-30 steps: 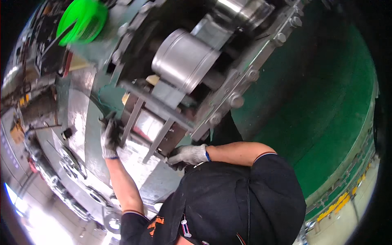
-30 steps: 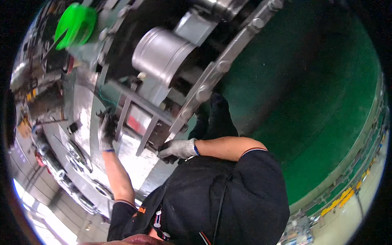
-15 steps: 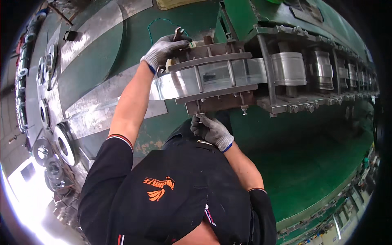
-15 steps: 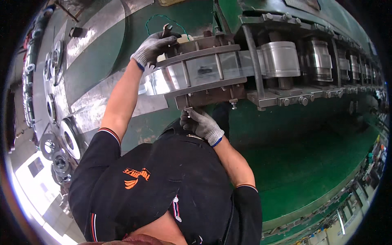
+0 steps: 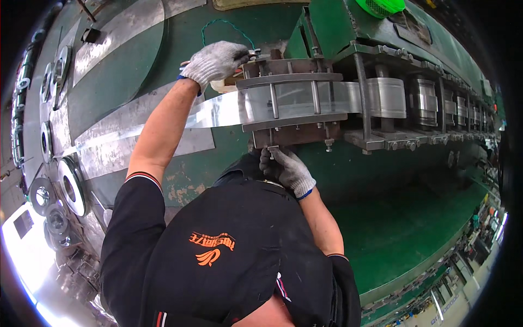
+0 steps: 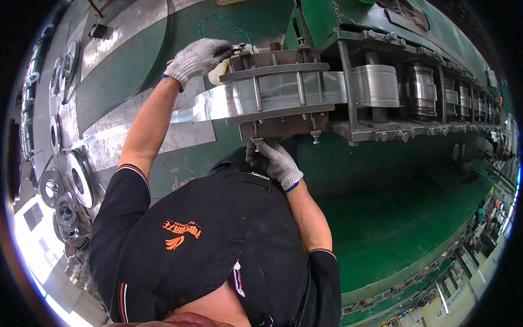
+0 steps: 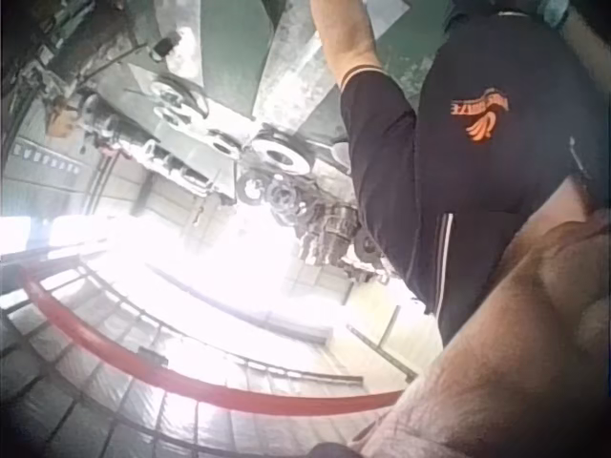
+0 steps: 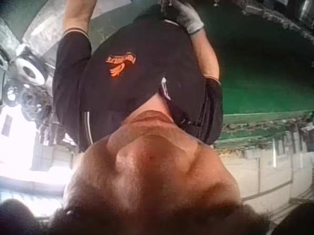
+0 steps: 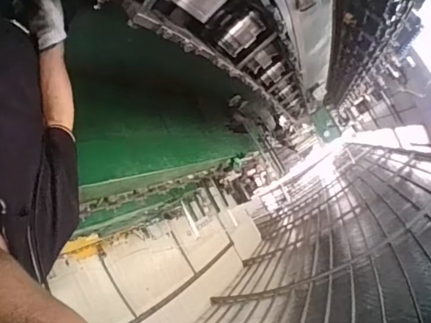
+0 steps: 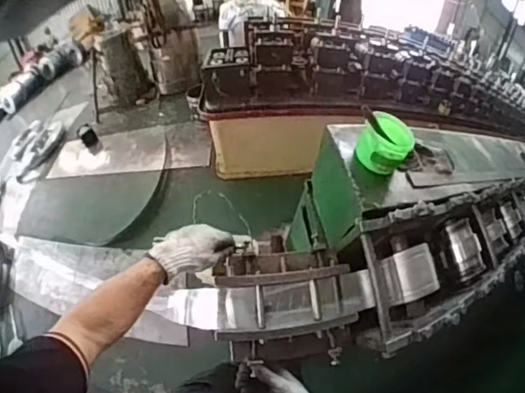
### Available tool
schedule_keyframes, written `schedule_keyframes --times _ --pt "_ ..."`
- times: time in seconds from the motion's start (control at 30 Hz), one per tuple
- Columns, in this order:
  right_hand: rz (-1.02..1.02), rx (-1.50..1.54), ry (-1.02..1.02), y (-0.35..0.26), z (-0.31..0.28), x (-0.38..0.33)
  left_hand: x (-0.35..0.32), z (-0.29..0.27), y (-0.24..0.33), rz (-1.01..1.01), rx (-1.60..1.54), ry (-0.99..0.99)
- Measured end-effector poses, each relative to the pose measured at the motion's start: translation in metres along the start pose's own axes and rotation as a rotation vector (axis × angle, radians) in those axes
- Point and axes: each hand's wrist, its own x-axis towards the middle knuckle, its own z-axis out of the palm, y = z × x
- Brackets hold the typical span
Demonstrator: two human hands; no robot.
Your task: Adjusting a metal processing production line using a wrench after organizing metal profiles.
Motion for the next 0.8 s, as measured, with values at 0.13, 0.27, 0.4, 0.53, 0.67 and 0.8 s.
schedule_keyframes --times 0.13,0.27,0.4,0.53,0.67,0.8 --pt "0.013 -0.003 0.03 0.001 -0.001 0.0 0.002 -0.002 0.009 0.001 0.1 0.028" --pt "0.008 -0.018 0.05 -0.002 0.001 -0.001 0.011 -0.014 0.026 -0.021 0.245 -0.003" --pt "0.033 -0.055 0.042 -0.003 0.001 0.001 0.021 -0.011 0.032 -0.03 0.382 -0.004" --pt "0.03 -0.026 -0.008 -0.005 -0.002 0.002 0.024 -0.008 0.029 -0.032 0.356 -0.032" --pt "0.011 -0.009 0.014 -0.006 0.003 0.001 0.015 0.017 -0.016 0.083 -0.072 0.003" --pt "0.032 -0.034 0.035 -0.007 0.001 0.0 0.012 0.05 -0.045 0.171 -0.178 0.119"
